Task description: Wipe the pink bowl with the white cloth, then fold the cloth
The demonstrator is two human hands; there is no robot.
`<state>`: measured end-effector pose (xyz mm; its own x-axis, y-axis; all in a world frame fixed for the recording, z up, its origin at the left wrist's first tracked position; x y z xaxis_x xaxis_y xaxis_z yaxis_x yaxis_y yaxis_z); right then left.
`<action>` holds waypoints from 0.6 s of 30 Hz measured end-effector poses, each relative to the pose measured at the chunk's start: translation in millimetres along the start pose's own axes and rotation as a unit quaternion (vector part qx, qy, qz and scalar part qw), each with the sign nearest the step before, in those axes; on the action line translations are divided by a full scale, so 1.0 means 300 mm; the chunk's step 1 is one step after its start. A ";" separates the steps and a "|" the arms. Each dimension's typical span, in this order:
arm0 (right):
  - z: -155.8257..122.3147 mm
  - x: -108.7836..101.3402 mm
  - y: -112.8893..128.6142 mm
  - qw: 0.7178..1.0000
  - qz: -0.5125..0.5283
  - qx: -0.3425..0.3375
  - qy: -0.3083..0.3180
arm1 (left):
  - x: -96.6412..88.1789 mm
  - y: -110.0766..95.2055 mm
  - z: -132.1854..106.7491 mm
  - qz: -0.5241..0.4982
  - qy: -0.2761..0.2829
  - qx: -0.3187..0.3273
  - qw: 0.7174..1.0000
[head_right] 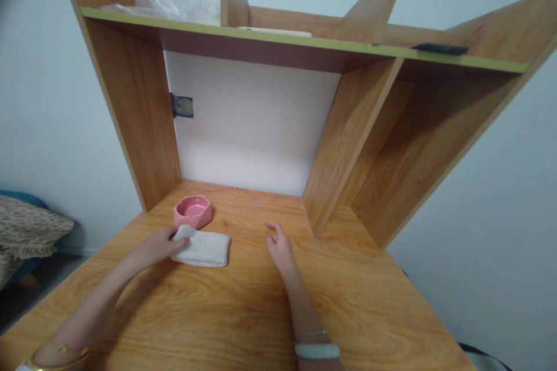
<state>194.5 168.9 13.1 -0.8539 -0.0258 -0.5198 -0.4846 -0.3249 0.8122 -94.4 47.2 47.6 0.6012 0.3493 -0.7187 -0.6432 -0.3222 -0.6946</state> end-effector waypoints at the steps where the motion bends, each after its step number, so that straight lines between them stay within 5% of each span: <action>1: -0.004 0.016 0.012 0.999 0.025 -0.010 0.017 | -0.025 0.033 0.017 0.043 0.009 -0.002 0.999; 8: -0.023 0.082 0.048 0.995 0.031 -0.049 0.080 | -0.119 0.157 0.074 0.177 0.030 -0.029 0.983; 14: -0.023 0.084 0.023 0.995 0.048 -0.014 0.089 | -0.180 0.097 0.001 0.225 -0.111 -0.016 0.968; 18: -0.023 0.086 0.020 0.996 0.025 -0.015 0.088 | -0.123 0.067 -0.024 0.238 -0.043 0.020 0.970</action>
<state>170.8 159.8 2.7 -0.8294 -0.2071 -0.5188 -0.4338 -0.3465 0.8317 -126.3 21.4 59.8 0.1908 0.2424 -0.9512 -0.8574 -0.4307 -0.2817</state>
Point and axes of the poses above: each hand's wrist, its own z-axis towards the middle knuckle, its own x-axis out of the palm, y = z × x, the point moved 9 cm from there along z, towards the middle knuckle, and after that the axes turned 4 degrees about -y, right-handed, at the moved point
